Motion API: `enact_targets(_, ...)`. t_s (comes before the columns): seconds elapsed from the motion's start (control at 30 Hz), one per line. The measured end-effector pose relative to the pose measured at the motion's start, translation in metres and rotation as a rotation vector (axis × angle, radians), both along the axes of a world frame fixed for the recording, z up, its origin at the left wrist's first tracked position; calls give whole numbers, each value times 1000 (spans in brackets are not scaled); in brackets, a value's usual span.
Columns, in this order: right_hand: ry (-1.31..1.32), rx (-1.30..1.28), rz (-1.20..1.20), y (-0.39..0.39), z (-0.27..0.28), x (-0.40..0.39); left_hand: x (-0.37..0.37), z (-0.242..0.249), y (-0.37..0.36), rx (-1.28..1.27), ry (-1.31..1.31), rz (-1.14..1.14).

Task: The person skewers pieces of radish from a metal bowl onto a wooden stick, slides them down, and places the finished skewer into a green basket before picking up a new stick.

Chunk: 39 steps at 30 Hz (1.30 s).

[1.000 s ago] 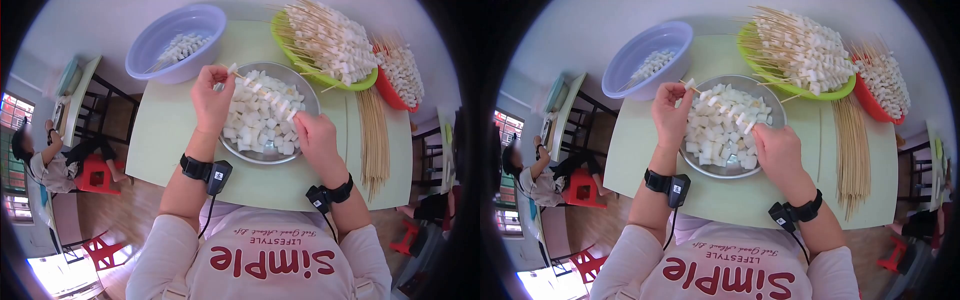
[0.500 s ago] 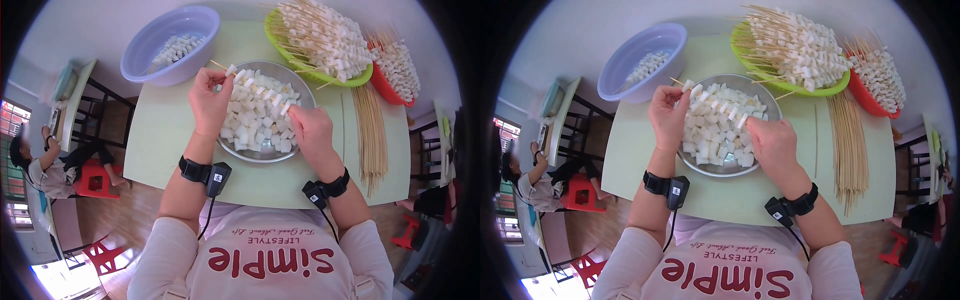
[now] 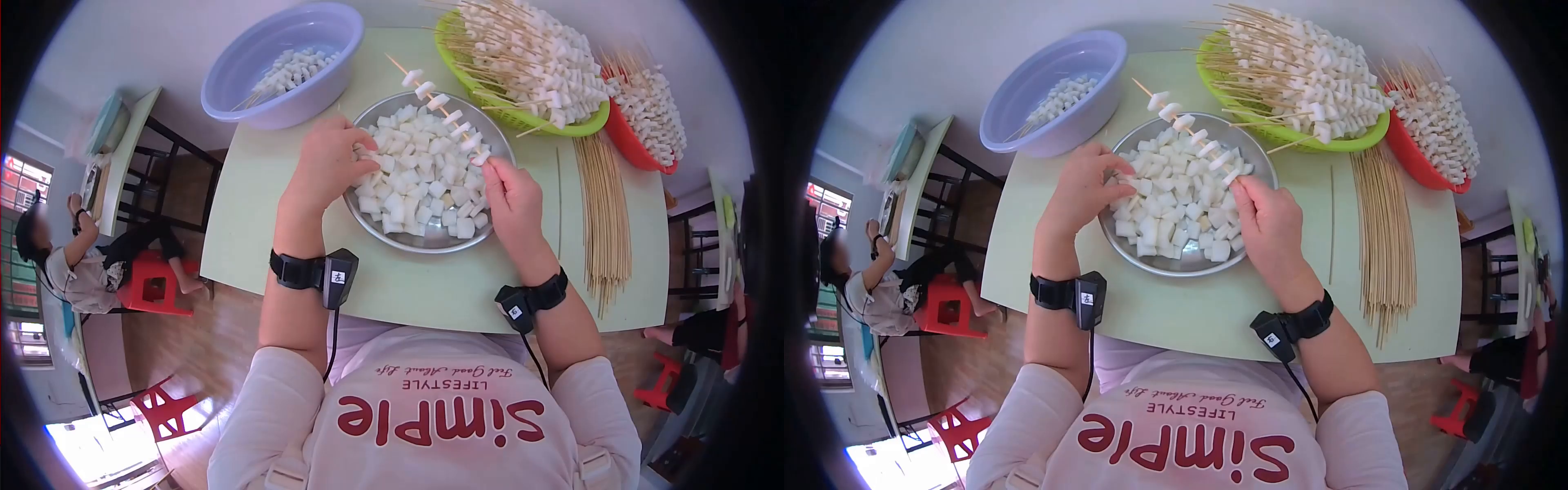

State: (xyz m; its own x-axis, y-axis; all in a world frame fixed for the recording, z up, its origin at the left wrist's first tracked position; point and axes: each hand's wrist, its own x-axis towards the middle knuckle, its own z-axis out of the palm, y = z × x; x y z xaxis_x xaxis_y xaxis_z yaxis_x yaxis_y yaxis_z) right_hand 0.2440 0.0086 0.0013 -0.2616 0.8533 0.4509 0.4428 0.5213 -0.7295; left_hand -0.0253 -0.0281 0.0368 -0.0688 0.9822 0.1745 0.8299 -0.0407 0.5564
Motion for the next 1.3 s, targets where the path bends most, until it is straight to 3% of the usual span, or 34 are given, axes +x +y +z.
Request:
enact_targets(0.37, -84, 139, 36, 0, 6, -1, 6, -10, 6, 134, 65, -84)
enact_targets(0.43, -99, 164, 36, 0, 6, -1, 9, -14, 11, 175, -206, -7)
enact_targets(0.47, -101, 165, 40, 0, 6, -1, 8, -17, 16, 176, -209, -3)
enact_targets(0.53, -127, 152, 75, 0, 6, 0, 6, -23, 23, 236, -707, 195)
enact_targets(0.57, -128, 151, 79, -1, 7, -1, 5, -24, 23, 236, -708, 200)
enact_targets(0.63, -119, 178, 172, -2, 9, -2, 5, -23, 24, 426, -961, 253)
enact_targets(0.73, -141, 146, 206, -1, 8, -2, 6, -22, 26, 459, -1069, 264)
enact_targets(1.3, -161, 144, 212, -4, 9, -3, 11, -26, 26, 509, -1120, 271)
